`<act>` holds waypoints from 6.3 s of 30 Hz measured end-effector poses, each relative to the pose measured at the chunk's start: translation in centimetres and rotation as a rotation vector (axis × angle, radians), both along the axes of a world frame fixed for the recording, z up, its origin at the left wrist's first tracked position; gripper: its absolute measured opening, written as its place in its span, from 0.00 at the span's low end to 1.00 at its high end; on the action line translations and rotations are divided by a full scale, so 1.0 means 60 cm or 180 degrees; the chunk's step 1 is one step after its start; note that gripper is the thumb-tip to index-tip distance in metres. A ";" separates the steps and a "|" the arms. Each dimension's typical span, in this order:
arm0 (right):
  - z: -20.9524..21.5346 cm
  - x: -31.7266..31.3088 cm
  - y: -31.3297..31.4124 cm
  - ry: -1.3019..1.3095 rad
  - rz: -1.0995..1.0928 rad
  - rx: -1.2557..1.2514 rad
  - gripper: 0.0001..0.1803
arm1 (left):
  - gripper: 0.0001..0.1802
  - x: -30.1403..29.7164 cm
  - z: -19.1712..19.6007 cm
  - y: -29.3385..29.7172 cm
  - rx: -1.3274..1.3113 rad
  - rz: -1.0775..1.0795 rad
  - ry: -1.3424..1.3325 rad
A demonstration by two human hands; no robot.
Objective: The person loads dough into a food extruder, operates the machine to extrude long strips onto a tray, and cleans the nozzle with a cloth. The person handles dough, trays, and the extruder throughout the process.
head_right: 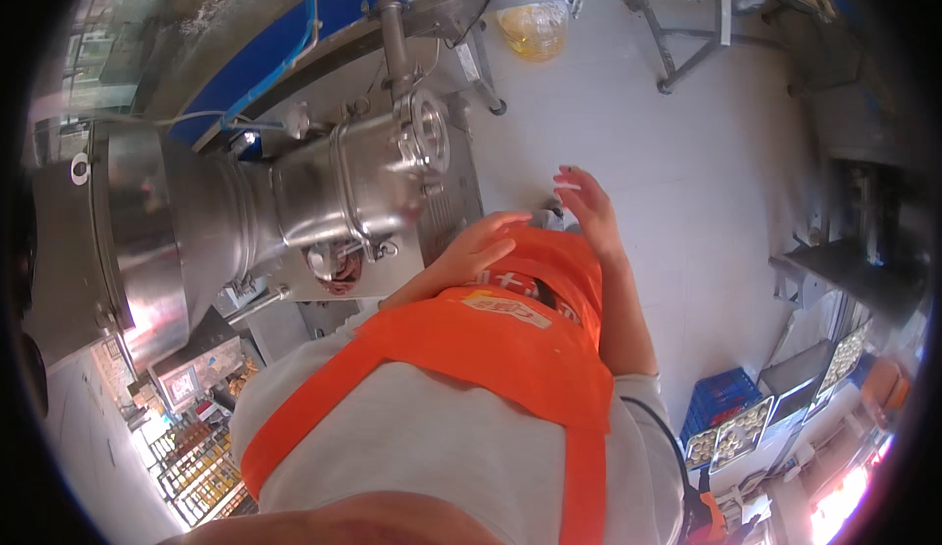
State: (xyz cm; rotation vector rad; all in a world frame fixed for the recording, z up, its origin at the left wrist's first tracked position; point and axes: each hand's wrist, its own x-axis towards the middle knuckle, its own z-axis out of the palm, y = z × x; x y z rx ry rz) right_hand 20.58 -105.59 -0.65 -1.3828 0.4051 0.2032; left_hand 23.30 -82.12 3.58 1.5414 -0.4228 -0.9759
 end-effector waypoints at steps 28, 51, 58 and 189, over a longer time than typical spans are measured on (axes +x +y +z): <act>-0.067 1.363 0.277 -0.3782 0.5218 -0.3188 0.23 | 0.29 0.632 0.040 -0.134 -0.0379 0.3509 0.2033; -0.209 1.320 0.307 -0.3534 0.5050 -0.2905 0.11 | 0.27 0.697 0.014 -0.083 -0.0364 0.3427 0.2258; -0.199 1.320 0.318 -0.2274 0.5278 -0.1944 0.14 | 0.27 0.681 0.008 -0.087 -0.0376 0.3540 0.2192; -0.117 -0.421 1.974 -0.2556 0.5969 -0.2767 0.68 | 0.74 -0.902 -0.160 1.628 0.2714 0.5125 0.0463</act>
